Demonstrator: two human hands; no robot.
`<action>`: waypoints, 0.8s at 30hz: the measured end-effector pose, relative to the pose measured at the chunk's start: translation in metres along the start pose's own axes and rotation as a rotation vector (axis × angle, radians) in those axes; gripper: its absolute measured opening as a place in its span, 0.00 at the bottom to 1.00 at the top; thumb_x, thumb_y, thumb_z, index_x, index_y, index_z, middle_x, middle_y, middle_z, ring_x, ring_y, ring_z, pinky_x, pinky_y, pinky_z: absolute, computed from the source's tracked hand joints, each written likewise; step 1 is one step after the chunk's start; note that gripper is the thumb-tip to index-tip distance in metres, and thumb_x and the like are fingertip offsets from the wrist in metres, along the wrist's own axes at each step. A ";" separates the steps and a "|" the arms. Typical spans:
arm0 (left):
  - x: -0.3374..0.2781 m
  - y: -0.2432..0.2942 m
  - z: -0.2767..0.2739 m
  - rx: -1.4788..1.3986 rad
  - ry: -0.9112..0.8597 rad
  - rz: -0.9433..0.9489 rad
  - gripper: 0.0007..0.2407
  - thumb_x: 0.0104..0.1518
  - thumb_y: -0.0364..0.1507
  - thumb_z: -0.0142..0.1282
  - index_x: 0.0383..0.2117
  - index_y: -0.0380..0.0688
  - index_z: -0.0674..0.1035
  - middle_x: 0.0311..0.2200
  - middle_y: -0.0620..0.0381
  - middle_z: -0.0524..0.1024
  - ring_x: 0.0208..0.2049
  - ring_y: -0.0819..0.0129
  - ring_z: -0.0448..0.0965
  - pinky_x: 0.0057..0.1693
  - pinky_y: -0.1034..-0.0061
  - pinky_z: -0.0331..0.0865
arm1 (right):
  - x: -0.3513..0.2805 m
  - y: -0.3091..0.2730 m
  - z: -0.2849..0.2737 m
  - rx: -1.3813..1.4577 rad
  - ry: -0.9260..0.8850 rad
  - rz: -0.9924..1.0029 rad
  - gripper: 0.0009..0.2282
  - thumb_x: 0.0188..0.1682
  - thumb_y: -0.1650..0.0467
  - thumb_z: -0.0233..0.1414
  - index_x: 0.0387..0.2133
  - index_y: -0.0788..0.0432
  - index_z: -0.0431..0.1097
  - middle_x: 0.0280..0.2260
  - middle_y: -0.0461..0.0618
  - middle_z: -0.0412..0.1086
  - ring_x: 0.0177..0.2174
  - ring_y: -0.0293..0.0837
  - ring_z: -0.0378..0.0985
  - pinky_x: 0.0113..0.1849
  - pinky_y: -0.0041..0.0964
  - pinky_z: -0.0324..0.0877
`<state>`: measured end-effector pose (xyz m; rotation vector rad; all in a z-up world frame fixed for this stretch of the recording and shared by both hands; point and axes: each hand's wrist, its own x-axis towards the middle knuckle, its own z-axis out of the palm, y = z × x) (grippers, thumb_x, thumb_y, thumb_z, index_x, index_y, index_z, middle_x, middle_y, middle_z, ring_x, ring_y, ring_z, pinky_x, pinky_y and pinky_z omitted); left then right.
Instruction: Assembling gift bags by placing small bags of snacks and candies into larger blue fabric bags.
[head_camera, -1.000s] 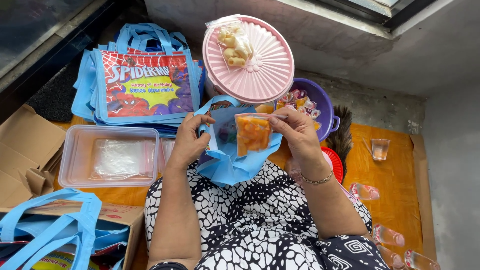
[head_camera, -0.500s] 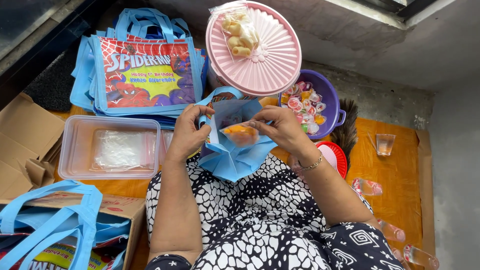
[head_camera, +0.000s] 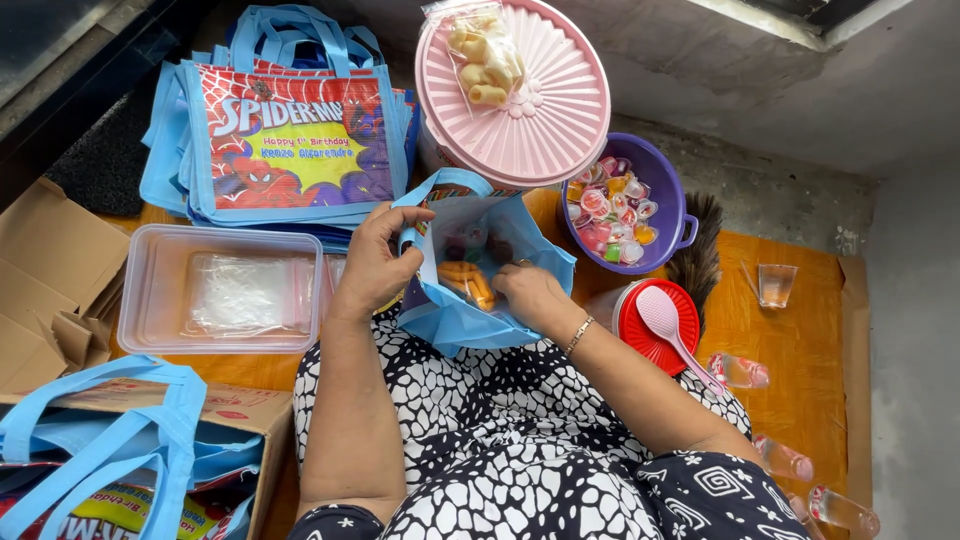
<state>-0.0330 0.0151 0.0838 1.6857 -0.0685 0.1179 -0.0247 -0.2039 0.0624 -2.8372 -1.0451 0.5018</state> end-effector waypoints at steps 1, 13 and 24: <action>0.000 0.001 0.000 0.001 -0.001 0.000 0.19 0.33 0.16 0.42 0.33 0.45 0.77 0.26 0.49 0.66 0.24 0.68 0.65 0.30 0.78 0.63 | -0.002 -0.003 -0.003 0.001 0.000 0.000 0.05 0.36 0.76 0.45 0.19 0.55 0.68 0.24 0.48 0.68 0.29 0.47 0.72 0.27 0.35 0.68; 0.002 -0.002 0.002 0.066 -0.159 0.030 0.22 0.32 0.16 0.44 0.39 0.45 0.75 0.28 0.48 0.65 0.26 0.62 0.67 0.32 0.74 0.64 | -0.014 -0.030 0.004 -0.047 -0.054 -0.095 0.20 0.32 0.77 0.47 0.41 0.53 0.62 0.46 0.52 0.60 0.50 0.56 0.55 0.45 0.45 0.59; 0.004 0.015 -0.005 0.041 -0.177 -0.008 0.22 0.31 0.15 0.43 0.39 0.41 0.75 0.27 0.45 0.67 0.26 0.58 0.67 0.32 0.73 0.64 | 0.001 -0.018 -0.194 0.860 0.404 -0.075 0.07 0.38 0.79 0.47 0.30 0.68 0.68 0.21 0.56 0.67 0.26 0.42 0.69 0.29 0.33 0.67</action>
